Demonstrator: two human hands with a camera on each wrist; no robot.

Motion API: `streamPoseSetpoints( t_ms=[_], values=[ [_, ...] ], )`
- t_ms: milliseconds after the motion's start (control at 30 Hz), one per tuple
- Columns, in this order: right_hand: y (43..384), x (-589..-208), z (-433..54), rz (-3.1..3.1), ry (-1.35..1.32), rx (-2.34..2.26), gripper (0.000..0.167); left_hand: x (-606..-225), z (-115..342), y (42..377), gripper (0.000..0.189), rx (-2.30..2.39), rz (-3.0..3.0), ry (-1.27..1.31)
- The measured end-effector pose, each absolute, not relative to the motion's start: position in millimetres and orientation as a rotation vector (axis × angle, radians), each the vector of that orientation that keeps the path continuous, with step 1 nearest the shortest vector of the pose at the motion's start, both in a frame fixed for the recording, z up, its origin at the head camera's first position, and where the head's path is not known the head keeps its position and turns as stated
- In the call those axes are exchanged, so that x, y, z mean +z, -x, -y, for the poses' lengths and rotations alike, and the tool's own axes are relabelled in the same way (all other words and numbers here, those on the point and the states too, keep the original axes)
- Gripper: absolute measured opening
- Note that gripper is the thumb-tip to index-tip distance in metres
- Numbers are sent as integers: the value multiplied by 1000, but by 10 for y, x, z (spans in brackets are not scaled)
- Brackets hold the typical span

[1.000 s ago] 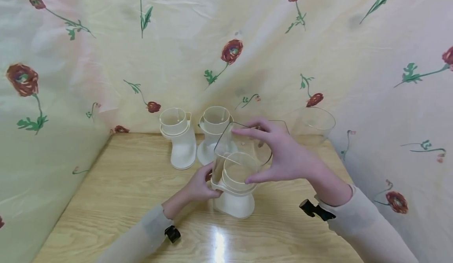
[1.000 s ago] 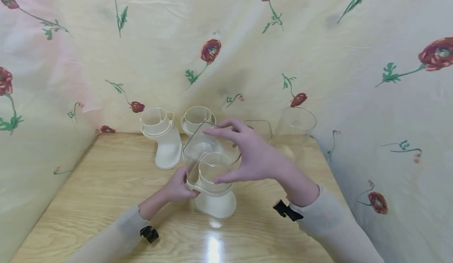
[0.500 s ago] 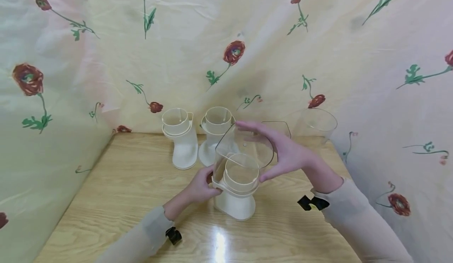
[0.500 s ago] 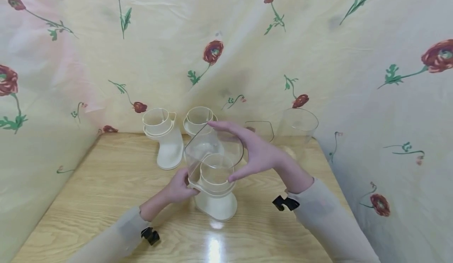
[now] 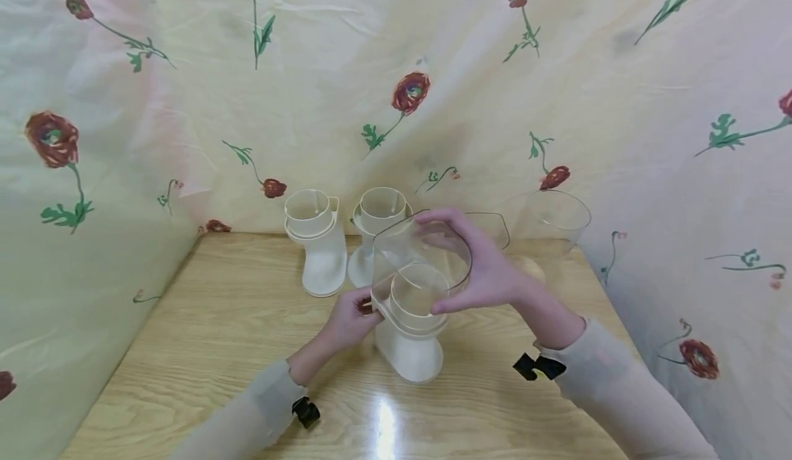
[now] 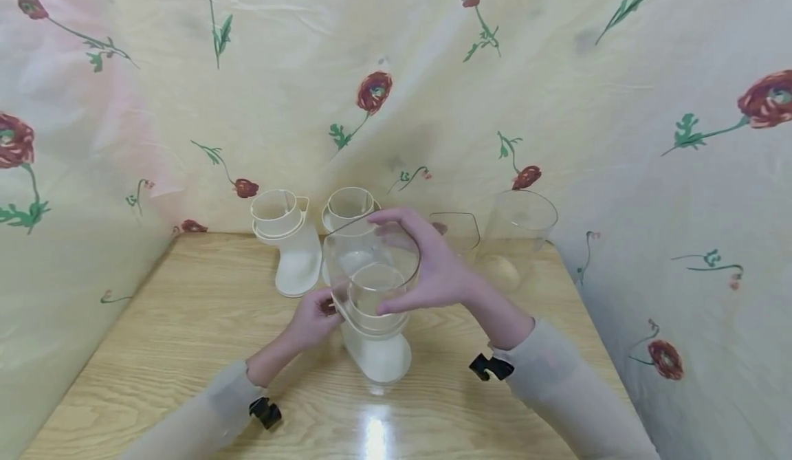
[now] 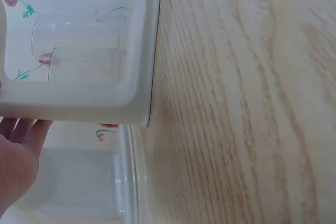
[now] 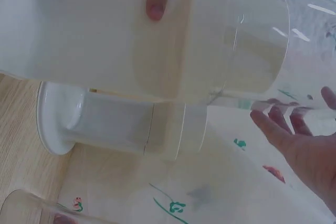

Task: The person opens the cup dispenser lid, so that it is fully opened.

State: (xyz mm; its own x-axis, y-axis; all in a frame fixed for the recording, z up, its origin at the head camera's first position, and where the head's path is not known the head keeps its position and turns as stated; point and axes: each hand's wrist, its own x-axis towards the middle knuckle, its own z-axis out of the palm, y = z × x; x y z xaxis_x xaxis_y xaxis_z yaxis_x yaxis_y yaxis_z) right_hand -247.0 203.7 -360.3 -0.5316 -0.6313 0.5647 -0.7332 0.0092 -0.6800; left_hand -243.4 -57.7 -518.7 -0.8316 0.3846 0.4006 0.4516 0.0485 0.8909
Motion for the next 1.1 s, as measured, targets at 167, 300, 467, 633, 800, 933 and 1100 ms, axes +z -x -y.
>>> streamPoseSetpoints(
  t_ms=[167, 300, 467, 633, 800, 933, 1100],
  values=[
    [2395, -3552, -2006, 2207, -1337, 1532, 114, -5167, 542, 2432, 28, -1824, 2258, 935],
    [2371, -3503, -2019, 2218, -1294, 1544, 109, -5168, 536, 2419, 29, -1784, 2274, 962],
    [2364, -3376, -2074, 2148, -1238, 1633, 106, -5168, 532, 2406, 28, -1756, 2269, 985],
    [2345, -3269, -2111, 2093, -1227, 1706, 109, -5172, 530, 2402, 27, -1755, 2242, 974],
    [2337, -3229, -2153, 2032, -1193, 1757, 109, -5210, 511, 2402, 27, -1782, 2210, 922],
    [2356, -3180, -2184, 1959, -1184, 1780, 109, -5238, 500, 2380, 26, -1862, 2186, 743],
    [2365, -3120, -2242, 1870, -1185, 1800, 104, -5227, 515, 2363, 23, -1977, 2176, 548]
  ],
)
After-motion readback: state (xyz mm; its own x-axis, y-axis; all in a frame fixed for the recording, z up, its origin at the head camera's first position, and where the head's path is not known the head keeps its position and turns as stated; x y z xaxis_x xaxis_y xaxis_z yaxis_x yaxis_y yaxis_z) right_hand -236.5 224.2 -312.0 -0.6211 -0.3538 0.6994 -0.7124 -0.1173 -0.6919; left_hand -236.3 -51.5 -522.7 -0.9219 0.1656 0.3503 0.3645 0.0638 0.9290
